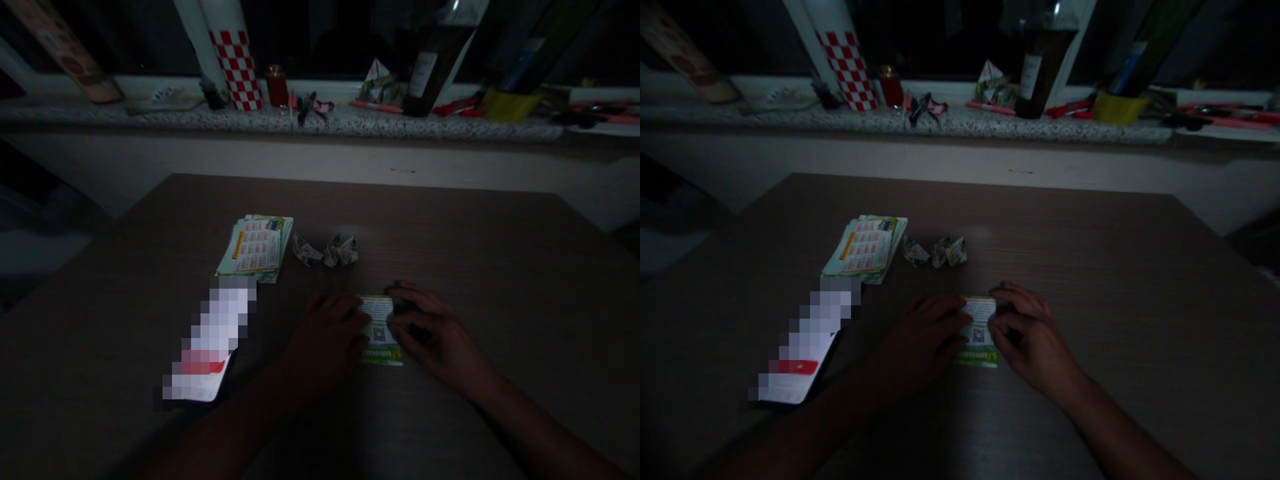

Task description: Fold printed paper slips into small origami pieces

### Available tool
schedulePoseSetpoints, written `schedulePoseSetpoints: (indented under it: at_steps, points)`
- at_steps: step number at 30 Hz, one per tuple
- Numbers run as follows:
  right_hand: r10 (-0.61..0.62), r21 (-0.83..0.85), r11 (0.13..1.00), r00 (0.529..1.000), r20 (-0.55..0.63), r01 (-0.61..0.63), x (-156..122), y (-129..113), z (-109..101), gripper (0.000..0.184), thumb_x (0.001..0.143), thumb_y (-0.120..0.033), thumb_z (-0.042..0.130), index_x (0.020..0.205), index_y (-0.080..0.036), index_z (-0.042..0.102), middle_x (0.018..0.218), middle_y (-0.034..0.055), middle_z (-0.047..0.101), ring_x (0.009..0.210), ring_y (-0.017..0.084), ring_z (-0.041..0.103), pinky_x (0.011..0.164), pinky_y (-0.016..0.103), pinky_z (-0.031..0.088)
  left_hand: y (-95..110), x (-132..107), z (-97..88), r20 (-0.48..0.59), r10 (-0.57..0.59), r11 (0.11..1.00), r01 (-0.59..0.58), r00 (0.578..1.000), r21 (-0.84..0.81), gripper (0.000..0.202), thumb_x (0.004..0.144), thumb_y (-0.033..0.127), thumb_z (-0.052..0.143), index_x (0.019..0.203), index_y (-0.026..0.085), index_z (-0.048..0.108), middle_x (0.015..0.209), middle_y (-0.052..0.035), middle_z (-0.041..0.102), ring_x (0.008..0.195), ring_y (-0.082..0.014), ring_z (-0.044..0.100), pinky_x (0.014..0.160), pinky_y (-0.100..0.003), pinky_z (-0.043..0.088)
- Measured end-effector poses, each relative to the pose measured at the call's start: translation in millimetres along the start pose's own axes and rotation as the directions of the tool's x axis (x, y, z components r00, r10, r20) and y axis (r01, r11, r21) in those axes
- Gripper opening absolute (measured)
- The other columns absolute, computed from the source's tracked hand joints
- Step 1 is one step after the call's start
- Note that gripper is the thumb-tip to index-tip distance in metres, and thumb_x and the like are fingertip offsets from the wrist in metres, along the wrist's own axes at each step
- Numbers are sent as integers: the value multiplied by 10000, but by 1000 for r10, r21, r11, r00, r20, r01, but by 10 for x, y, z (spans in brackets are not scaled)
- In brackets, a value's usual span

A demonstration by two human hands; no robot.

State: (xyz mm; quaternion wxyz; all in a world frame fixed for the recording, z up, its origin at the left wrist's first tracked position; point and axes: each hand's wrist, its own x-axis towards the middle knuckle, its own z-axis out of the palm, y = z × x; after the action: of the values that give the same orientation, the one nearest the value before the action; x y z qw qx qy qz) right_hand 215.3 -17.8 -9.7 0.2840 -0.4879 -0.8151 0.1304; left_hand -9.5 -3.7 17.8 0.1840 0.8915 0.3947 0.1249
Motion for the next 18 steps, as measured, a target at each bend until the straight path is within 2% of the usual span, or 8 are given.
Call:
schedulePoseSetpoints:
  at_steps: [11,18]
  points:
    - [28,36,999,999,35,-30,-16,43,-52,97,839,-200,610,832,-230,702,1126,82,635,1107,273,573,915,469,464,20,-13,-3,1,23,999,-23,1000,38,312,922,244,478,1215,280,577,1322,-85,522,1232,-255,450,999,-509,318]
    - [12,48,999,999,43,-14,2,55,-81,85,828,-200,618,812,-234,693,1070,67,649,1060,262,591,889,450,472,35,-8,-10,41,17,996,-20,999,85,318,924,250,476,1220,295,582,1333,-104,513,1231,-278,454,984,-535,326]
